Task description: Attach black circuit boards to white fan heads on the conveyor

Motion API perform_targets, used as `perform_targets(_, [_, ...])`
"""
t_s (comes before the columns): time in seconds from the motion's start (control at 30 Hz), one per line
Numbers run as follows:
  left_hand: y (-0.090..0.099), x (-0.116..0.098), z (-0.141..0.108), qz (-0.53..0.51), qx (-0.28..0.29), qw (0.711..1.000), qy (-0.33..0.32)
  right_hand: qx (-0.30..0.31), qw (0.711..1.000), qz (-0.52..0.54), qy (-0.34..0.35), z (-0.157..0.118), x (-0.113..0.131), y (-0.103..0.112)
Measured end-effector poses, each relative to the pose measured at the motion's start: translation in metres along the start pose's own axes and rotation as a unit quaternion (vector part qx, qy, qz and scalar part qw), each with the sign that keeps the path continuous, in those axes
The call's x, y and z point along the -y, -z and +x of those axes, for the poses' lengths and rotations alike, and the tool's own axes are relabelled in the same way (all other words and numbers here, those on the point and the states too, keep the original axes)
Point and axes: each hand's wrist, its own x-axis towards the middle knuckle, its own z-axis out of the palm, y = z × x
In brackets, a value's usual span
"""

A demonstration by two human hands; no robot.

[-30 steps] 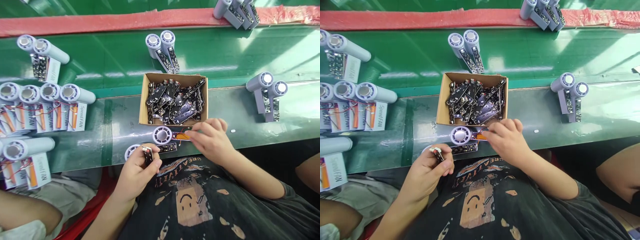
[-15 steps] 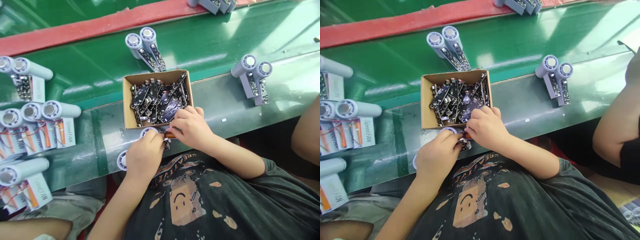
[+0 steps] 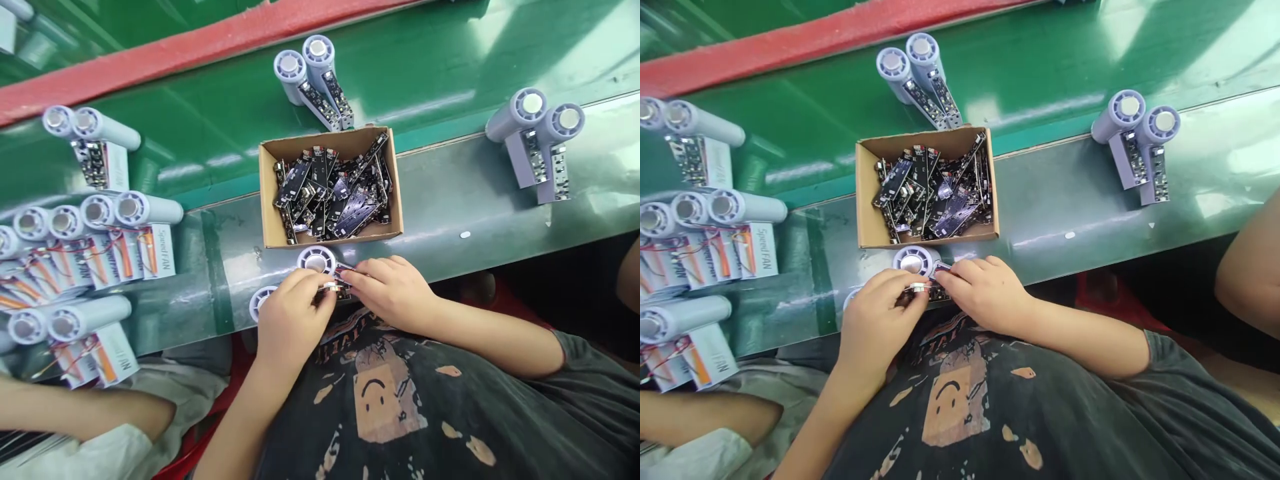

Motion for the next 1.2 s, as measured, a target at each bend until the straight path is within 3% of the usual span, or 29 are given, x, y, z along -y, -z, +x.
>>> perform_targets(0.2, [0.0,0.011,-0.003,-0.061,-0.011,0.997,0.056,-0.03,0.999,0.027,-0.027,0.019,0.001,-0.025])
perform_targets(0.47, [-0.005,0.015,-0.011,-0.07,-0.072,0.995,0.001,-0.023,0.999,0.035,-0.022,0.033,0.001,-0.022])
perform_targets(0.6, [0.0,0.017,-0.016,-0.156,-0.112,0.98,0.057,-0.005,0.995,0.09,-0.047,0.035,0.001,-0.021])
perform_targets(0.7, [0.009,0.014,-0.017,-0.187,-0.065,0.976,0.093,-0.001,0.993,0.101,-0.059,0.036,0.003,-0.022])
perform_targets(0.87, [0.013,0.004,-0.008,-0.062,0.015,0.995,0.08,-0.008,0.991,0.119,-0.062,0.033,0.003,-0.028])
perform_targets(1.2, [0.006,0.006,0.001,-0.053,0.05,0.994,0.078,-0.033,0.988,0.144,-0.05,0.029,-0.004,-0.03])
